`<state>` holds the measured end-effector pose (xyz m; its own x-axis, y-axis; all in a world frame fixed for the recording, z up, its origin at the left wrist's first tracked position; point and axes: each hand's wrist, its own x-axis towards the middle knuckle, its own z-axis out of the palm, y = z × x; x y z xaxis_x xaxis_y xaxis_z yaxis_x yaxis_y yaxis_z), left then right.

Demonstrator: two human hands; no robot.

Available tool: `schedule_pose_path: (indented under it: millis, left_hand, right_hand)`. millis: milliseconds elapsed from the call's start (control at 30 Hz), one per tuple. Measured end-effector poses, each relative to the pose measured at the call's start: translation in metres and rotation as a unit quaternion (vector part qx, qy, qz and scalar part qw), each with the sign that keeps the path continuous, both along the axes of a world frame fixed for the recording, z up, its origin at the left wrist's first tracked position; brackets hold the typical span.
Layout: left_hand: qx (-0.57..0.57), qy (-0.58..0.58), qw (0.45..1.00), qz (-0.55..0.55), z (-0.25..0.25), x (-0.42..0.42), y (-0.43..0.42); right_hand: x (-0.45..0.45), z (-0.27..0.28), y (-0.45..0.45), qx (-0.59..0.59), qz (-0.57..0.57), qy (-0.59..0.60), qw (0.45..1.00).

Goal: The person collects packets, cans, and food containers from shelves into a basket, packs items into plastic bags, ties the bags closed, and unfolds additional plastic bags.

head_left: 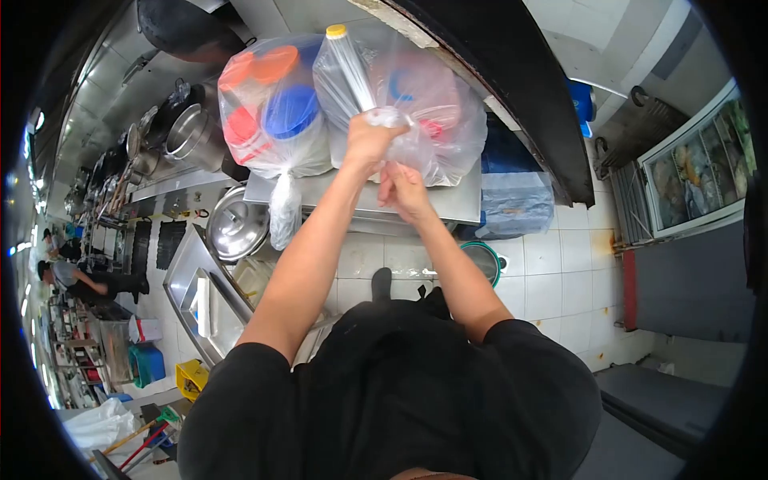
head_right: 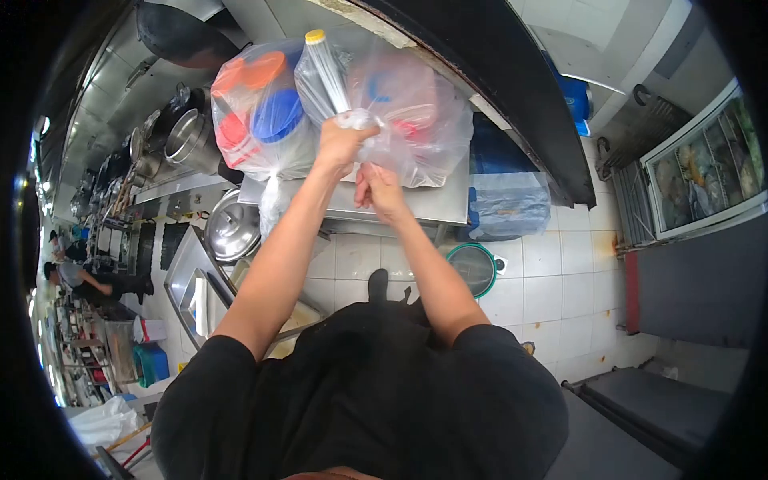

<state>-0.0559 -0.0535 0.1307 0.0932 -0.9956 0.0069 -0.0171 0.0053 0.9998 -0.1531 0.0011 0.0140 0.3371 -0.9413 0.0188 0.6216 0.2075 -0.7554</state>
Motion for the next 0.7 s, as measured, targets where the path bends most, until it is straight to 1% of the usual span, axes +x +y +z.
schedule_pose_path:
  millis: [33, 67, 100, 133, 167, 200, 233, 267, 300, 333, 367, 400, 433, 467, 500, 533, 567, 600, 633, 667, 700]
  left_hand:
    - [0.003, 0.004, 1.0, -0.002, -0.004, 0.004, 0.007]
    - [0.019, 0.116, 0.993, 0.021, -0.011, 0.01, 0.01]
    - [0.034, 0.226, 0.973, 0.043, -0.017, 0.013, 0.01]
    - [0.032, 0.321, 0.946, 0.026, -0.026, 0.014, 0.014]
    - [0.033, 0.324, 0.945, 0.025, -0.029, 0.018, 0.015]
    - [0.074, 0.382, 0.921, 0.026, -0.031, 0.024, 0.017]
    - [0.114, 0.437, 0.891, 0.029, -0.035, 0.032, 0.021]
    - [0.118, 0.404, 0.905, 0.058, -0.044, 0.04, 0.025]
    - [0.117, 0.406, 0.904, 0.059, -0.054, 0.049, 0.03]
    - [0.095, 0.342, 0.935, 0.024, -0.064, 0.059, 0.035]
    - [0.071, 0.275, 0.959, -0.009, -0.061, 0.062, 0.043]
    - [0.069, 0.278, 0.958, -0.006, -0.057, 0.063, 0.048]
    - [0.072, 0.026, 0.997, 0.029, -0.053, 0.065, 0.051]
    - [0.073, -0.227, 0.969, 0.062, -0.039, 0.064, 0.057]
    - [0.075, -0.226, 0.969, 0.064, -0.028, 0.06, 0.063]
    - [-0.079, -0.366, 0.92, 0.115, -0.017, 0.054, 0.068]
    - [-0.231, -0.49, 0.825, 0.161, -0.004, 0.046, 0.07]
    - [-0.234, -0.489, 0.825, 0.162, 0.016, 0.038, 0.073]
    - [-0.312, -0.534, 0.779, 0.109, 0.035, 0.029, 0.079]
    - [-0.384, -0.572, 0.723, 0.054, 0.043, 0.02, 0.082]
    - [-0.383, -0.572, 0.723, 0.052, 0.04, 0.011, 0.082]
  right_hand:
    - [-0.015, 0.002, -0.002, -0.006, -0.002, 0.007, 1.0]
    - [-0.024, 0.006, -0.002, -0.014, -0.008, 0.011, 1.0]
    - [-0.031, 0.009, -0.004, -0.016, -0.015, 0.012, 1.0]
    - [-0.037, 0.012, -0.006, -0.015, -0.022, -0.002, 1.0]
    - [-0.04, 0.019, -0.005, -0.011, -0.026, -0.016, 0.999]
    - [-0.042, 0.026, -0.005, -0.009, -0.026, -0.013, 1.0]
    - [-0.044, 0.033, -0.006, -0.003, -0.064, 0.04, 0.997]
    - [-0.044, 0.039, -0.009, 0.002, -0.1, 0.093, 0.991]
    - [-0.046, 0.038, -0.013, 0.002, -0.099, 0.095, 0.991]
    - [-0.05, 0.037, -0.02, -0.012, -0.106, 0.148, 0.983]
    - [-0.052, 0.038, -0.025, -0.027, -0.112, 0.2, 0.973]
    - [-0.054, 0.039, -0.03, -0.029, -0.108, 0.203, 0.973]
    - [-0.055, 0.041, -0.035, -0.039, -0.1, 0.237, 0.965]
    - [-0.055, 0.043, -0.039, -0.049, -0.093, 0.271, 0.957]
    - [-0.053, 0.044, -0.04, -0.049, -0.09, 0.273, 0.957]
    - [-0.052, 0.046, -0.042, -0.049, -0.097, 0.294, 0.949]
    - [-0.051, 0.048, -0.045, -0.05, -0.106, 0.315, 0.942]
    - [-0.05, 0.05, -0.047, -0.053, -0.108, 0.315, 0.941]
    - [-0.05, 0.05, -0.047, -0.064, -0.102, 0.32, 0.94]
    - [-0.05, 0.048, -0.046, -0.073, -0.095, 0.325, 0.938]
    - [-0.049, 0.045, -0.045, -0.071, -0.095, 0.325, 0.938]
